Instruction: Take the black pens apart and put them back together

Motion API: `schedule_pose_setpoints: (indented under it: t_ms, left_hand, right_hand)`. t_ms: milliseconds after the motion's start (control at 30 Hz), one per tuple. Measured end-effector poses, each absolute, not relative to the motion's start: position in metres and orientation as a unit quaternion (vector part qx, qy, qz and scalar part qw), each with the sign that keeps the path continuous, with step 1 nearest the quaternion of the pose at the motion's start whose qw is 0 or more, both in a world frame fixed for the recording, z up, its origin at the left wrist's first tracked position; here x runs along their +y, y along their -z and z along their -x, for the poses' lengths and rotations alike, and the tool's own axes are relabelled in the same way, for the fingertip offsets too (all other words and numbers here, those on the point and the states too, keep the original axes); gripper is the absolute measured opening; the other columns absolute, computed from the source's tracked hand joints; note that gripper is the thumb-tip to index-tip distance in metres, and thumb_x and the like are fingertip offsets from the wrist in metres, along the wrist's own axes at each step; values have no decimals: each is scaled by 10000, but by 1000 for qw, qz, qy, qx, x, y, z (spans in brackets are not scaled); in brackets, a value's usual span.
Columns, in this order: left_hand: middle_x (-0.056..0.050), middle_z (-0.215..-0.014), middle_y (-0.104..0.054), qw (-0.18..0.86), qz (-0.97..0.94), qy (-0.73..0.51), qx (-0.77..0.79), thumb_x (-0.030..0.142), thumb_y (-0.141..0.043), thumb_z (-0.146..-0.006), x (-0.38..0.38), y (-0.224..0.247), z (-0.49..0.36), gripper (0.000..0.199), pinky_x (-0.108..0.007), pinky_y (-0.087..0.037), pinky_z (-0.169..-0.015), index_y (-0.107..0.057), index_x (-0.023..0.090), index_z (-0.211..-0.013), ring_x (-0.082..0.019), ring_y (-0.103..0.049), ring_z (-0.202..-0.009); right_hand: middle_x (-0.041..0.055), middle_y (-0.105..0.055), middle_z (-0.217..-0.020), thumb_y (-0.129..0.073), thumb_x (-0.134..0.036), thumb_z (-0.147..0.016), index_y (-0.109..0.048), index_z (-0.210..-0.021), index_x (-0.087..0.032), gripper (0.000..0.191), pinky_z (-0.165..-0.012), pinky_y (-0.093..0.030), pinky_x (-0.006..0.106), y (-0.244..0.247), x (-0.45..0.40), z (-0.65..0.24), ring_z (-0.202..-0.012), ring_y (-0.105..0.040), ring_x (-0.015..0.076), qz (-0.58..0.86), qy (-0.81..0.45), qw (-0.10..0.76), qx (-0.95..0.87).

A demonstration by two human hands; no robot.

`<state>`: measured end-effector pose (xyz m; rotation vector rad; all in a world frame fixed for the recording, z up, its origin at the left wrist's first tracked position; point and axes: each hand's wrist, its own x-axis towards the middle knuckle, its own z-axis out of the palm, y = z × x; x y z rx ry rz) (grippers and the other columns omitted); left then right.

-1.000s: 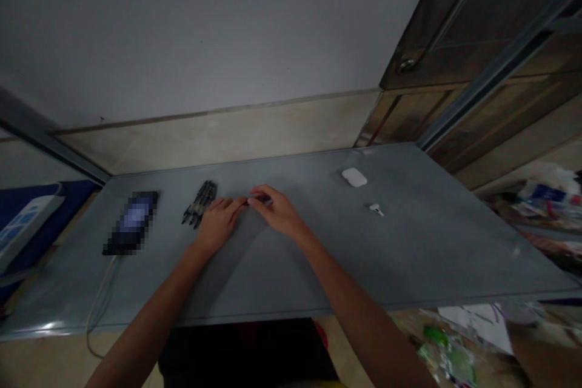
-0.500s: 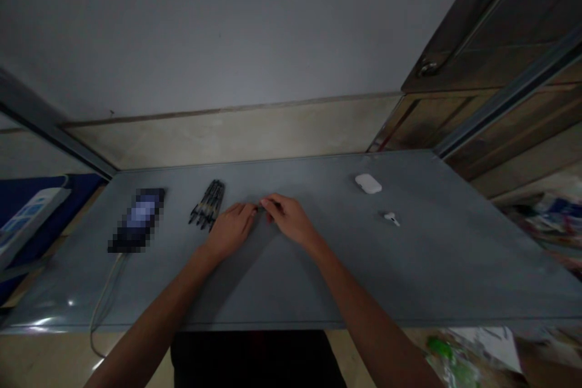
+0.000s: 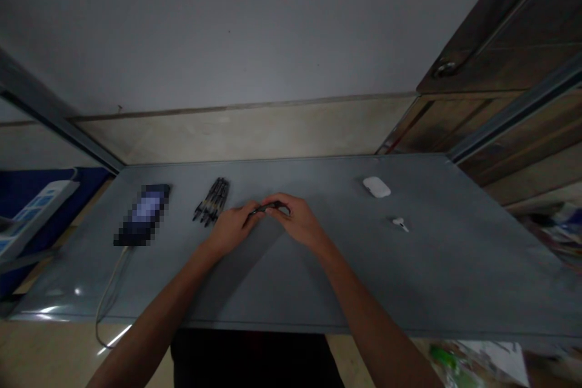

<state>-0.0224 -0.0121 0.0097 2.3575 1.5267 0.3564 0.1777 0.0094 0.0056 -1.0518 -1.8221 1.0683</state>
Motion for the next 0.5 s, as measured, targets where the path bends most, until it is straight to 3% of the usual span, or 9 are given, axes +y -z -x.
schedule_pose_setpoints:
  t_ms: [67,133,267,400,500]
  left_hand:
    - [-63,-967,-754,152,-822,-125,534,431,-368,-1044,-12,-10,23,348,-282,-491,-709,-601,228,-1204,-234,-727,-850]
    - [-61,-946,-755,142,-822,-117,538,434,-371,-1043,-13,-9,23,350,-279,-487,-695,-612,227,-1188,-232,-726,-833]
    - [-55,-918,-753,120,-833,-103,531,460,-365,-1039,-13,-7,23,368,-274,-471,-656,-624,232,-1167,-231,-723,-801]
    - [-43,-876,-748,115,-830,-109,535,460,-325,-1049,-10,-6,26,399,-262,-449,-650,-648,229,-1085,-213,-718,-791]
    - [-43,-868,-747,106,-822,-116,548,454,-311,-1053,-8,-8,31,417,-259,-434,-645,-658,225,-1035,-202,-710,-772]
  right_hand:
    - [62,-739,-1028,-655,-341,-881,-711,-1092,-233,243,-852,-513,336,-5,9,-177,-943,-682,205,416,-424,386,-706]
    - [56,-738,-924,-635,-399,-898,-700,-1092,-223,271,-754,-517,313,-4,9,-177,-829,-685,194,435,-431,382,-693]
    - [17,-646,-630,-520,-444,-956,-687,-756,-198,358,-591,-448,285,-3,10,-179,-581,-592,159,465,-414,338,-706]
    - [41,-734,-838,-603,-363,-893,-724,-913,-207,198,-701,-480,301,-8,14,-188,-756,-659,184,459,-396,377,-700]
    - [48,-738,-861,-619,-362,-872,-728,-947,-213,199,-714,-483,316,-11,18,-194,-776,-664,195,472,-381,397,-689]
